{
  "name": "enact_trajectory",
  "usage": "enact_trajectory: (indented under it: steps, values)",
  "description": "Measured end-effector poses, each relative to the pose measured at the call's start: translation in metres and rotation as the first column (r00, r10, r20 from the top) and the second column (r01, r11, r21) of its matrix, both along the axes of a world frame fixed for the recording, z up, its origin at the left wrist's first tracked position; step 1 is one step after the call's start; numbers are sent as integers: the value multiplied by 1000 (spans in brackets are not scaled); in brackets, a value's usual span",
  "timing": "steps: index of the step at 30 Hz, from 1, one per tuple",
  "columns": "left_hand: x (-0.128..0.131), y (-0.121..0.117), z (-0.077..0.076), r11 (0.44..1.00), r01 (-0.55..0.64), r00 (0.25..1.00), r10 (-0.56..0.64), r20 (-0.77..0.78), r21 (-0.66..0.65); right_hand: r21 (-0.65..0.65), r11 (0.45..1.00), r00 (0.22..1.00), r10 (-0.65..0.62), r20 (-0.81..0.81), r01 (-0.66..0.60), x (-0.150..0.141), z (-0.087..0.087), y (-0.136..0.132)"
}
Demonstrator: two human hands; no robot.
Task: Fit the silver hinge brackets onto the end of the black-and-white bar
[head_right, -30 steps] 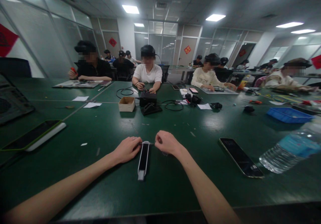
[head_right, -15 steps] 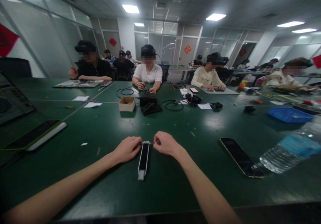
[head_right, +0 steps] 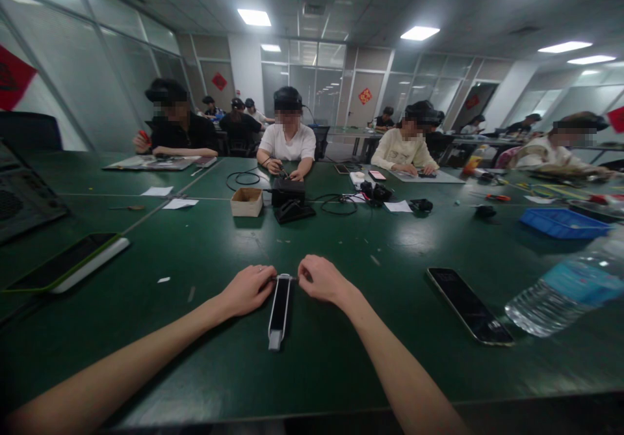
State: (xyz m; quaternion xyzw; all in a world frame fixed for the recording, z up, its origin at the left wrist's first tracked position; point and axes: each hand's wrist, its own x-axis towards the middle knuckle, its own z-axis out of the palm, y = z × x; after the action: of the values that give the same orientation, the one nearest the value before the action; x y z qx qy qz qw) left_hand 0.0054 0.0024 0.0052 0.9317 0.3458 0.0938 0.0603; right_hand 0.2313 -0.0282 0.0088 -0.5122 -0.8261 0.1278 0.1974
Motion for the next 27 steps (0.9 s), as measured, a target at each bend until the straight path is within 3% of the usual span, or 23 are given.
enact_trajectory:
  steps: [27]
  values:
    - [0, 0, 0, 1000, -6, 1000, 6, -3, -2, -12, 1000, 1000, -11, -7, 10, -2, 4, -2]
